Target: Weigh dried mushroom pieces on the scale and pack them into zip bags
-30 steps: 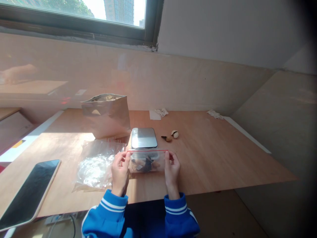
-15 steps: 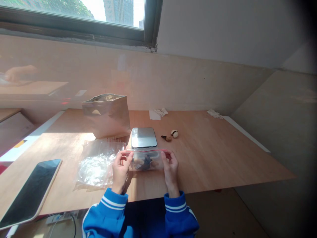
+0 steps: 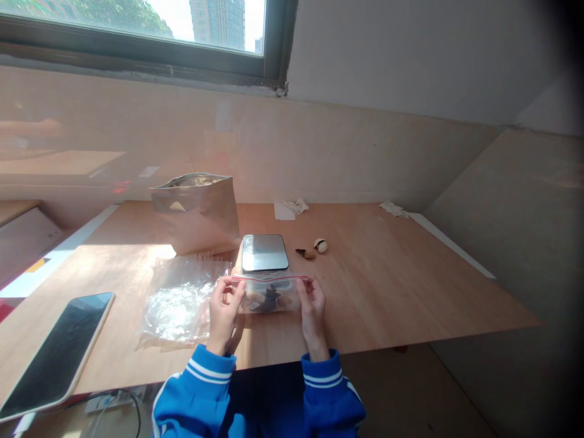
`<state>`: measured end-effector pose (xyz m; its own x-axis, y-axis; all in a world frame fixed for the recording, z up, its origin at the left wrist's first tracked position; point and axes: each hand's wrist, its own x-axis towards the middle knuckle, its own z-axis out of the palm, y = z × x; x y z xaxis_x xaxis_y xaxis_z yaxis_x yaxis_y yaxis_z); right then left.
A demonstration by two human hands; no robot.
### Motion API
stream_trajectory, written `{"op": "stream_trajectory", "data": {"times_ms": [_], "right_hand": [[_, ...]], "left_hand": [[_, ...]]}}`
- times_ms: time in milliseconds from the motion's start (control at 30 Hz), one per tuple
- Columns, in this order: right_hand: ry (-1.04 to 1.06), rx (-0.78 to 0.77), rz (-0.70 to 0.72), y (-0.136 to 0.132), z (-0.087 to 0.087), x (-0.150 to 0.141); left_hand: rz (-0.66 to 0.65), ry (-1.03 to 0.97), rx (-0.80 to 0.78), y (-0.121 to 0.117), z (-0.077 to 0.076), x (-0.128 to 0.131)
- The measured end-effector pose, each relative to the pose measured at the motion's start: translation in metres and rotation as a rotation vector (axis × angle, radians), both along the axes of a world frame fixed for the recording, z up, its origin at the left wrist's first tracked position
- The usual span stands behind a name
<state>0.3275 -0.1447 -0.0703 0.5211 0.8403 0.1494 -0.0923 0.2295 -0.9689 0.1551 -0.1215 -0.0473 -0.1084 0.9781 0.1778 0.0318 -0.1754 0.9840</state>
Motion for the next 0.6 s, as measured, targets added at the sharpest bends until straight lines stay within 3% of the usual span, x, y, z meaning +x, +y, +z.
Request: {"op": "stream_trajectory", "data": {"times_ms": [200,300,433,600], "right_hand": [[0.090,0.027,0.062,-0.0008,0.0012,-0.0027],[0.033,0.001,0.138,-0.0006,0.0015,-0.0033],[-0.021,-0.024,0.112,-0.0002,0.0022,-0.0036],[-0.032,-0.029,0.059,0.0001,0.0030,-0.0032]], "left_hand": [[-0.072,-0.066,-0.010,0.0002,0.0009,-0.0005],[-0.055,-0.084,0.003,0.0011,0.0010,-0.0004],[-0.051,-0.121,-0.016,0.0014,0.0024,-0.0001],[-0.212,-0.310,-0.144,0.0005,0.0049,0.0010]]}}
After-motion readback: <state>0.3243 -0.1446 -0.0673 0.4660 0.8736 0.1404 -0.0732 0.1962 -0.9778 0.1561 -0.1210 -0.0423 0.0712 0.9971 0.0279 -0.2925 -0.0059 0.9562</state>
